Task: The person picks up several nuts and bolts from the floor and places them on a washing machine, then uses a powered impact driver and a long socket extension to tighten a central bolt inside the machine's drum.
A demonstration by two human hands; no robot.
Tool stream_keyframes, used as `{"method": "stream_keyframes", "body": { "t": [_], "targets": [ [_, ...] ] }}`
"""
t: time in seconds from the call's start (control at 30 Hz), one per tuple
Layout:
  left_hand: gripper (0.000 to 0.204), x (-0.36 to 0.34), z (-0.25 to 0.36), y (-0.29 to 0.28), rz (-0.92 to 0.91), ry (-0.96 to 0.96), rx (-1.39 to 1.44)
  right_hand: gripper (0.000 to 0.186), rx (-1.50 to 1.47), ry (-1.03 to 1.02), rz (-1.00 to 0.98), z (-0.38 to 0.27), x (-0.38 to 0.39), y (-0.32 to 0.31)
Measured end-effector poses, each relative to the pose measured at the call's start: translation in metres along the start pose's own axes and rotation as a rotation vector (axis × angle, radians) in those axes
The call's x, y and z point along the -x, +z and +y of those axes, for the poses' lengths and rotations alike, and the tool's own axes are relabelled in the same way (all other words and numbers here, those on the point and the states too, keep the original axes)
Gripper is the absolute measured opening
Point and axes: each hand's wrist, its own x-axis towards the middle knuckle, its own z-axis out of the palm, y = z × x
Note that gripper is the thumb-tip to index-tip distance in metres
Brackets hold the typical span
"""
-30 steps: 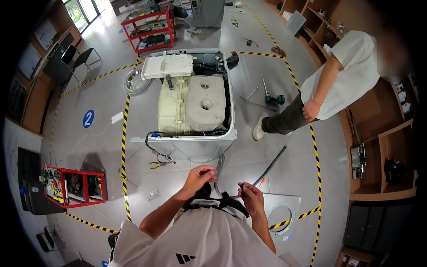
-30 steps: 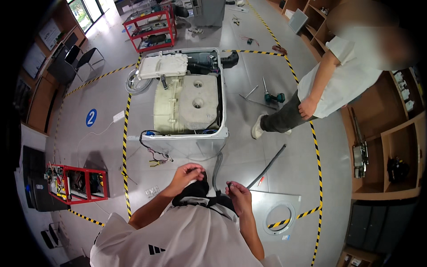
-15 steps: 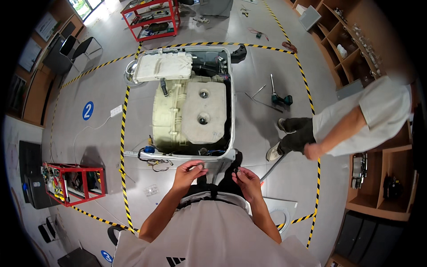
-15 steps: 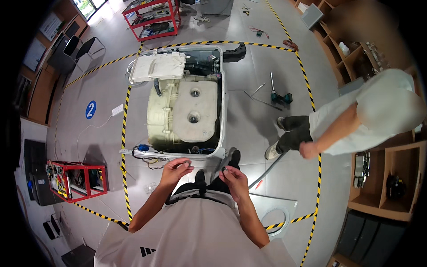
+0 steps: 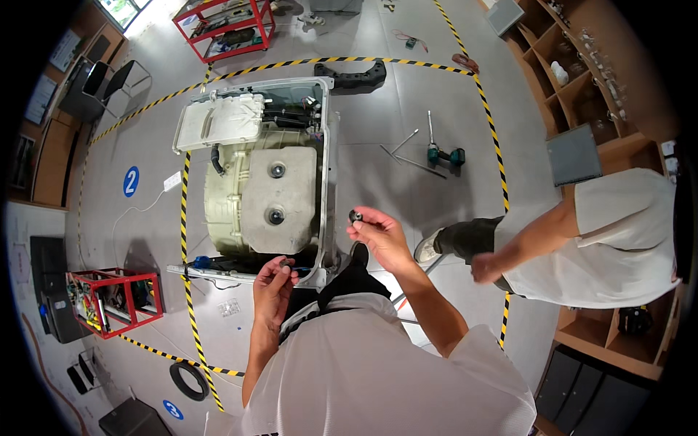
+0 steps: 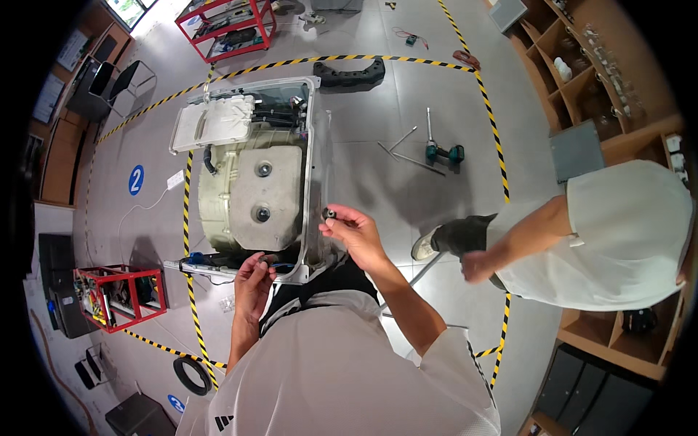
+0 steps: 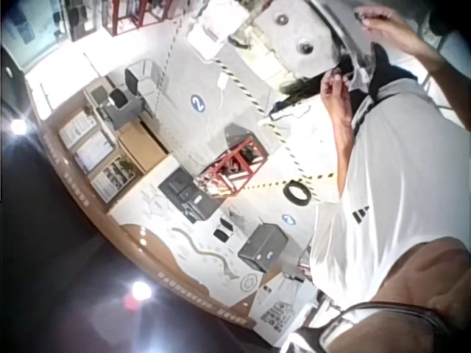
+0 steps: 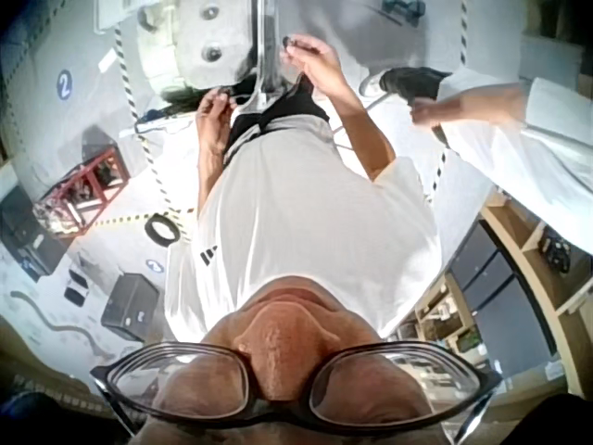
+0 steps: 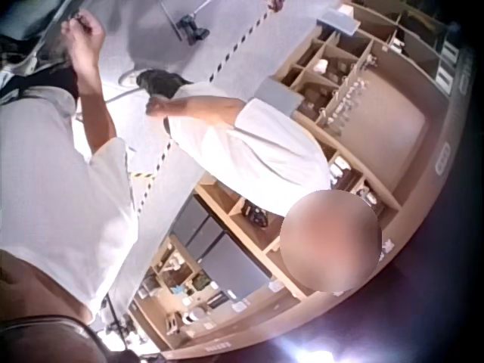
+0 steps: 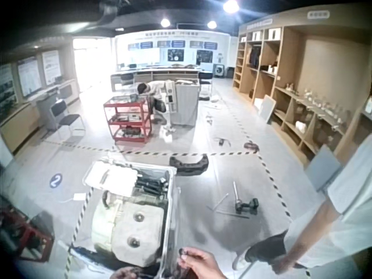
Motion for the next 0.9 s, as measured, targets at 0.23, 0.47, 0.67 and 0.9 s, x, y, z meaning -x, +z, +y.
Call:
{"method": "stream_keyframes", "body": {
  "t": [0.23, 0.47, 0.67, 0.9],
  "targets": [
    [0.022, -0.014, 0.016, -0.005, -0.069, 0.002, -0.058, 0.032, 0.131, -0.251, 0.027, -0.027, -0.008, 0.039],
    [0.024, -0.016, 0.033, -0.023, -0.093, -0.027, -0.033, 0.03, 0.137, -0.263, 0.009, -0.021, -0.005, 0.072],
    [0.025, -0.016, 0.042, -0.038, -0.112, 0.014, -0.048, 0.026, 0.04, -0.187, -0.034, -0.003, -0.004, 0.088],
    [0.03, -0.013, 0.054, -0.047, -0.116, -0.055, 0.013, 0.02, -0.059, -0.046, -0.097, 0.013, -0.003, 0.1]
  ]
}}
